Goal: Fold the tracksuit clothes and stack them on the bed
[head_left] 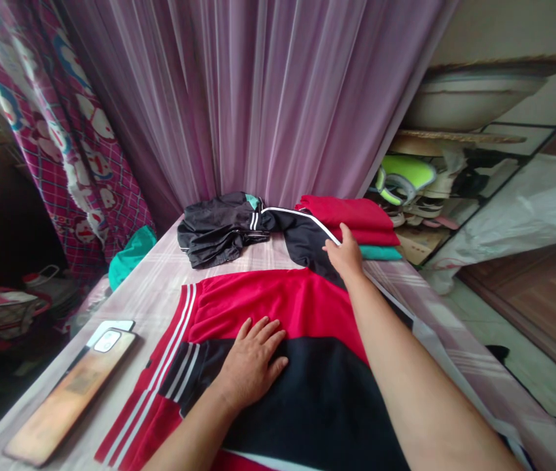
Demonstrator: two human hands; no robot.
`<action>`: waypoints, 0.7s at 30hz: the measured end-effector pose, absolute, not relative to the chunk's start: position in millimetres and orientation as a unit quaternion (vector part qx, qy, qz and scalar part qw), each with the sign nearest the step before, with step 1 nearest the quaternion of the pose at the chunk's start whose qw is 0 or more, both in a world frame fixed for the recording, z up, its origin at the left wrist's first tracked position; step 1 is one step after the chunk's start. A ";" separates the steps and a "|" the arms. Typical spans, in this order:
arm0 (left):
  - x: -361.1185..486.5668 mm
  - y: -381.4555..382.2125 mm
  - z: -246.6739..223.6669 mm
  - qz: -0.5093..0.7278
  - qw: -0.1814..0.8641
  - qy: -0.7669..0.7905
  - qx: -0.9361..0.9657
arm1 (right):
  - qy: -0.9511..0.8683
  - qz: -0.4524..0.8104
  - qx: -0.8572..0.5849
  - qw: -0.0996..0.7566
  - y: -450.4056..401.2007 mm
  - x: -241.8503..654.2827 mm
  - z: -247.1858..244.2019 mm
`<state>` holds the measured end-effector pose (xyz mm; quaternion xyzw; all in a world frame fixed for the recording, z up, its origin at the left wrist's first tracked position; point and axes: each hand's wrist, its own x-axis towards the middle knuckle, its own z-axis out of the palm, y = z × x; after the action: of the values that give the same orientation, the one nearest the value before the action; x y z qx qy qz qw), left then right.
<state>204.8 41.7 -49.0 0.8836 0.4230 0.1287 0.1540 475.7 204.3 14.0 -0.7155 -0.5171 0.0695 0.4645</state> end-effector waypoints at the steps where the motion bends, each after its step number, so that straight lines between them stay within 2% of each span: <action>1: 204.9 41.0 -48.9 0.134 0.154 0.423 0.883 | -0.515 0.090 -0.731 0.439 212.0 478.2 16.0; 5: 196.0 46.4 -41.6 0.183 0.138 0.437 0.870 | -0.515 0.145 -0.763 0.363 215.8 485.8 17.8; 9: 160.0 83.1 -20.5 0.230 0.066 0.508 0.828 | -0.526 0.191 -0.723 0.405 193.2 493.5 23.7; 13: 116.6 140.3 -5.1 0.130 0.007 0.590 0.797 | -0.496 0.306 -0.661 0.472 169.0 498.2 38.8; 17: 97.4 174.6 3.7 -0.004 0.025 0.608 0.793 | -0.465 0.412 -0.591 0.515 146.1 502.6 57.4; 21: 89.2 171.5 19.4 -0.005 0.022 0.586 0.810 | -0.483 0.483 -0.499 0.533 110.8 519.5 67.7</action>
<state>89.2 171.5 19.4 0.8103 0.5856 -0.0051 0.0215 519.5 110.8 67.7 -0.4989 -0.4834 0.4826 0.5334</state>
